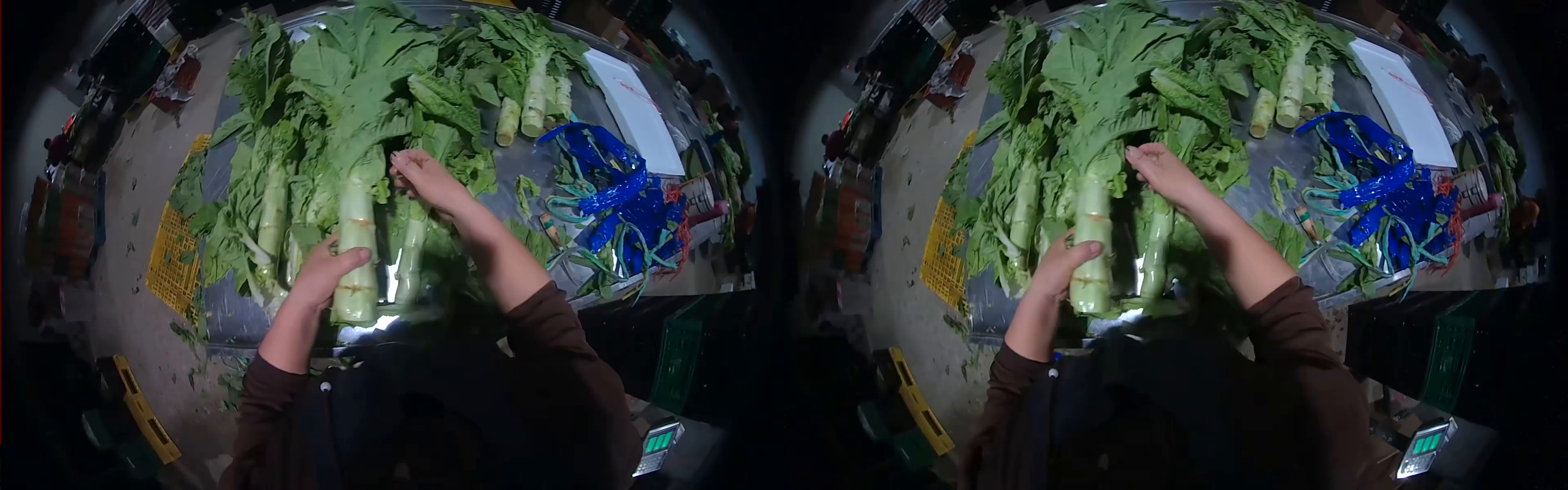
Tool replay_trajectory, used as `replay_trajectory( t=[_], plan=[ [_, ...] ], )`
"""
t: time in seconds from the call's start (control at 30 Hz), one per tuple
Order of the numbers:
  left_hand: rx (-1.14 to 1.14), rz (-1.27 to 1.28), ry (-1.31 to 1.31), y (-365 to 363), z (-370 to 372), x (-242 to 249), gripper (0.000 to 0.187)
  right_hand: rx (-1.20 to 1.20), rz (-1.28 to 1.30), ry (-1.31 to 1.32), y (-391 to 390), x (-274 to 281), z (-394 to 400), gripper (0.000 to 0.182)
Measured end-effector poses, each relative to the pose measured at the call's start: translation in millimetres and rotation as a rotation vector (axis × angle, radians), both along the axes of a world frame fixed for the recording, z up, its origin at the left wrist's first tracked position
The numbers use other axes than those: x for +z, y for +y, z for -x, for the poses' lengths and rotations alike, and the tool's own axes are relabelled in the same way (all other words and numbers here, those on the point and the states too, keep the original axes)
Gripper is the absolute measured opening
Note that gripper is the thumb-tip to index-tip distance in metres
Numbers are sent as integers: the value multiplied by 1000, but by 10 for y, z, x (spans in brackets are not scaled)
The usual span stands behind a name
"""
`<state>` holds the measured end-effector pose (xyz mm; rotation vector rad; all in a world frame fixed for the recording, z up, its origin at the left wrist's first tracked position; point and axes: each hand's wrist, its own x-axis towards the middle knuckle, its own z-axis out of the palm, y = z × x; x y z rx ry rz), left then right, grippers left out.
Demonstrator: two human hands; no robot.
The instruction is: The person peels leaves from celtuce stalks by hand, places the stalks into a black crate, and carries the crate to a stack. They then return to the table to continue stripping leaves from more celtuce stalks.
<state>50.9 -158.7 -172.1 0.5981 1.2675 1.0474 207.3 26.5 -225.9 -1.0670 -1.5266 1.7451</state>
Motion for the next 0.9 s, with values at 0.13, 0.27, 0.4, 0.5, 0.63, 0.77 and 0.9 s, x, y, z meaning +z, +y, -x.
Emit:
replay_trajectory(
  t=[0.13,0.27,0.4,0.5,0.63,0.77,0.9],
  plan=[
    [-117,-133,309,-196,-140,-90,51,-25,518,397,-581,364,293,61],
    [-180,-236,654,-322,-84,119,52,-232,208,515,-848,399,578,61],
    [-126,-380,832,-354,-47,272,74,-174,140,635,-904,861,513,55],
    [-200,-461,1150,-348,158,530,85,1,119,822,-795,1140,406,50],
    [184,-855,1450,-411,375,665,92,-111,-228,717,-664,1259,473,49],
    [-116,-477,274,-274,119,184,76,-80,-240,793,-789,1251,586,55],
    [-242,-335,135,-211,172,107,77,49,-96,785,-825,1323,569,49]
  ],
)
